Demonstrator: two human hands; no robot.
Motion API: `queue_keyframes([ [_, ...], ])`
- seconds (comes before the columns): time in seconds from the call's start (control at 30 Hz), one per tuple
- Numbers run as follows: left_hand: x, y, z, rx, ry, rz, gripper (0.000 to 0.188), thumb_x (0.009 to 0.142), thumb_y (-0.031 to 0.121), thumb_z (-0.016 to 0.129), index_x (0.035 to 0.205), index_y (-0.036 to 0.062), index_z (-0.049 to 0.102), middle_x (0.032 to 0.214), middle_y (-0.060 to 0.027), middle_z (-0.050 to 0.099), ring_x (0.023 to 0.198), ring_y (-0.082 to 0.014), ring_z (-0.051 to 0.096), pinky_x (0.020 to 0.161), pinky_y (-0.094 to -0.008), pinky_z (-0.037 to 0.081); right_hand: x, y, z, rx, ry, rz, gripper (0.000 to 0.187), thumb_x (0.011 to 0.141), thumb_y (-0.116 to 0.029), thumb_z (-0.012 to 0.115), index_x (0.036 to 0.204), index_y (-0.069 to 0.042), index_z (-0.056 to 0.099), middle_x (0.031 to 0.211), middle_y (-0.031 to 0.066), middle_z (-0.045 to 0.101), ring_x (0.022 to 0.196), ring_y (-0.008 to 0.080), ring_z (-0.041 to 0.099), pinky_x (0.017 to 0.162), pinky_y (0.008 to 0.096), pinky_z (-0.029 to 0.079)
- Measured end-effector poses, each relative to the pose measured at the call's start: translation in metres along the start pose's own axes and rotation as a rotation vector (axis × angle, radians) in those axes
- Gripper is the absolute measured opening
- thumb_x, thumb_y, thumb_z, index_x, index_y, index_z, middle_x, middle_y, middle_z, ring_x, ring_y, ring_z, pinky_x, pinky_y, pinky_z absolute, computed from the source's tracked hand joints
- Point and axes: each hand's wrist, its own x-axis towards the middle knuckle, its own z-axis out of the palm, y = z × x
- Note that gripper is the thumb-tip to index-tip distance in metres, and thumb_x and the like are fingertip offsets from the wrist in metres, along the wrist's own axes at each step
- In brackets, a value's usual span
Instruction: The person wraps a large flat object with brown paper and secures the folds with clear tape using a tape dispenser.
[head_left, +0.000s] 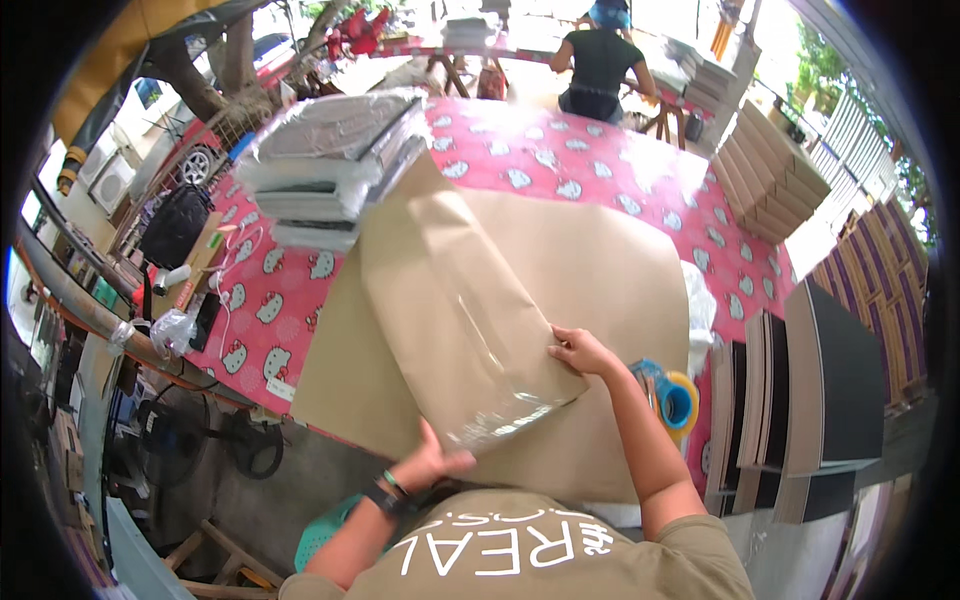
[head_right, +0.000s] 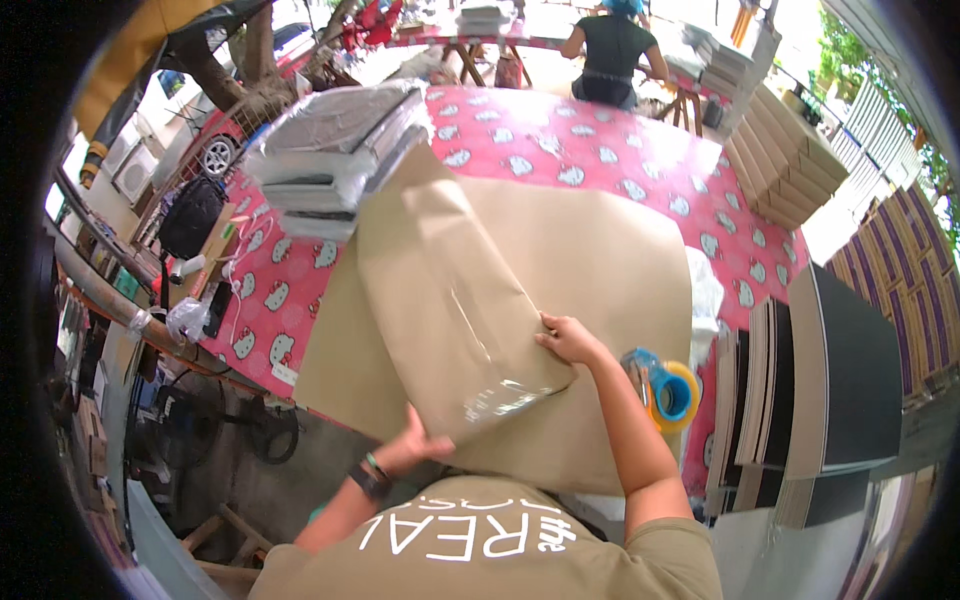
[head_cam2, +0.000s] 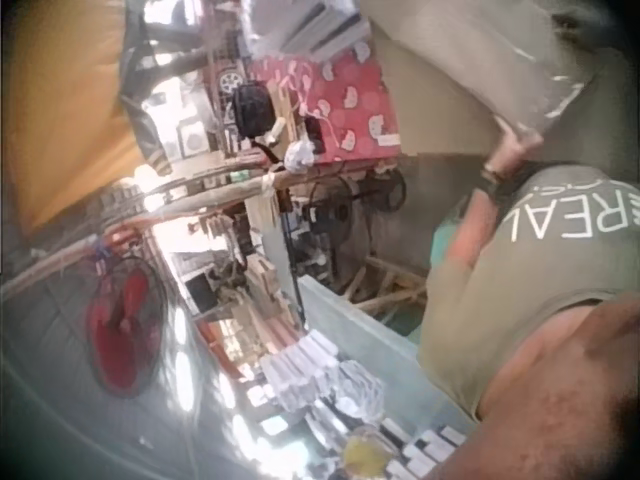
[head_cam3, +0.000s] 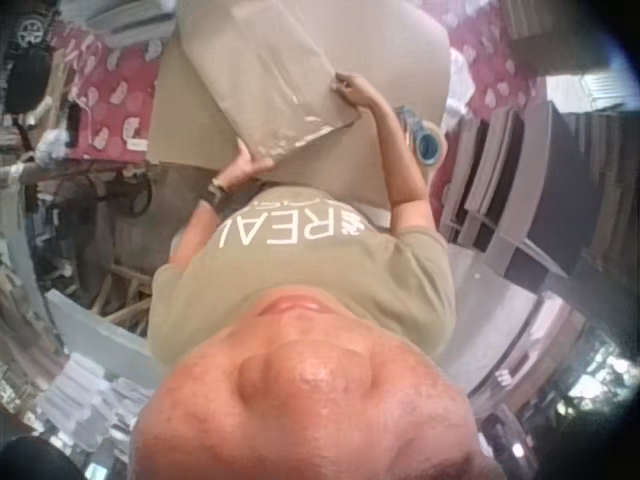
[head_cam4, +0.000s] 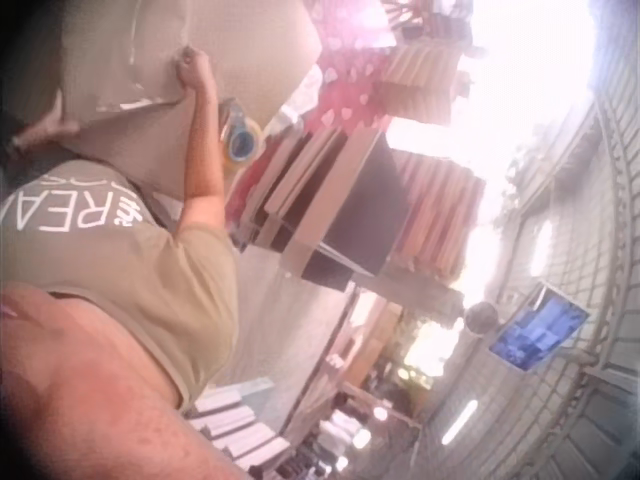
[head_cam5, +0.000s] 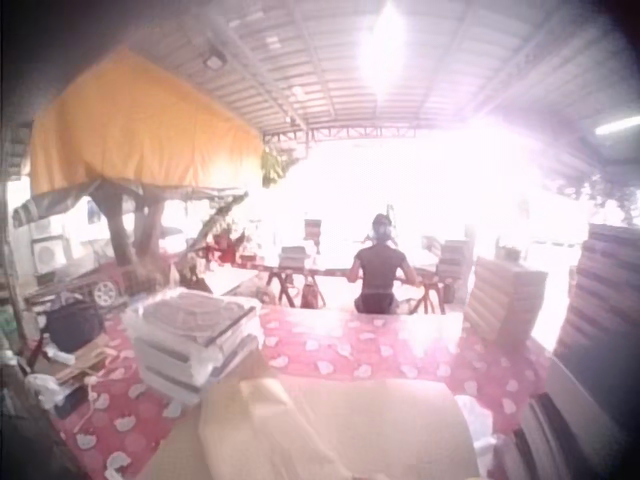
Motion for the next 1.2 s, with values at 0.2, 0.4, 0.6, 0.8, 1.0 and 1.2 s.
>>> queue_keyframes([
  [0.2, 0.040, 0.086, 0.035, 0.530, -0.672, -0.072, 0.062, 0.086, 0.040, 0.057, 0.132, 0.0037, 0.037, 0.117, -0.0160, 0.054, 0.108, -0.0217, 0.053, 0.095, -0.0335, 0.038, 0.002, -0.015, 0.007, -0.442, 0.538, -0.343, 0.051, 0.079, -0.017, 0.061, 0.126, -0.004, 0.045, 0.130, 0.0190, 0.043, 0.123, 0.0329, 0.037, 0.102, 0.0390, 0.032],
  [0.4, 0.196, 0.088, -0.041, 1.252, 0.131, 0.433, 0.054, 0.089, 0.047, 0.043, 0.130, 0.0119, 0.043, 0.134, -0.0148, 0.041, 0.125, -0.0295, 0.037, 0.105, -0.0457, 0.023, -0.121, 0.015, 0.078, 0.252, 0.338, -0.063, 0.013, 0.081, -0.014, 0.062, 0.078, -0.001, 0.066, 0.067, 0.0046, 0.062, 0.069, 0.0108, 0.059, 0.060, 0.0227, 0.048],
  [0.6, 0.284, 0.116, -0.099, 1.384, -0.128, -0.030, 0.057, 0.087, 0.057, 0.034, 0.116, 0.0140, 0.058, 0.120, -0.0117, 0.055, 0.115, -0.0282, 0.048, 0.100, -0.0453, 0.031, -0.183, 0.005, 0.121, 0.902, 0.009, 0.340, 0.047, 0.090, -0.043, 0.049, 0.111, -0.002, 0.060, 0.102, 0.0078, 0.064, 0.085, 0.0150, 0.060, 0.076, 0.0266, 0.048],
  [0.8, 0.253, 0.136, -0.108, 1.370, -0.147, -0.052, 0.055, 0.084, 0.058, 0.041, 0.109, 0.0134, 0.062, 0.111, -0.0134, 0.060, 0.106, -0.0304, 0.054, 0.092, -0.0378, 0.041, -0.164, 0.002, 0.164, 0.547, 0.029, 0.392, 0.058, 0.088, -0.052, 0.046, 0.106, 0.001, 0.060, 0.096, 0.0105, 0.062, 0.086, 0.0187, 0.056, 0.075, 0.0326, 0.046],
  [1.0, 0.239, 0.084, -0.209, 1.214, -0.030, 0.030, 0.047, 0.090, 0.044, 0.041, 0.110, 0.0060, 0.059, 0.101, -0.0144, 0.064, 0.096, -0.0294, 0.059, 0.085, -0.0363, 0.044, -0.070, 0.061, 0.100, 0.381, 0.509, 0.219, 0.053, 0.087, -0.048, 0.047, 0.082, 0.001, 0.065, 0.067, 0.0110, 0.061, 0.065, 0.0181, 0.056, 0.061, 0.0343, 0.045],
  [1.2, 0.191, 0.056, -0.237, 0.499, 0.140, -0.078, 0.042, 0.093, 0.035, 0.039, 0.106, -0.0012, 0.056, 0.094, -0.0083, 0.062, 0.089, -0.0186, 0.056, 0.081, -0.0313, 0.044, 0.130, 0.017, -0.017, 0.738, 0.862, -0.131, 0.044, 0.082, -0.034, 0.062, 0.105, 0.003, 0.060, 0.103, 0.0091, 0.060, 0.096, 0.0196, 0.053, 0.080, 0.0324, 0.043],
])
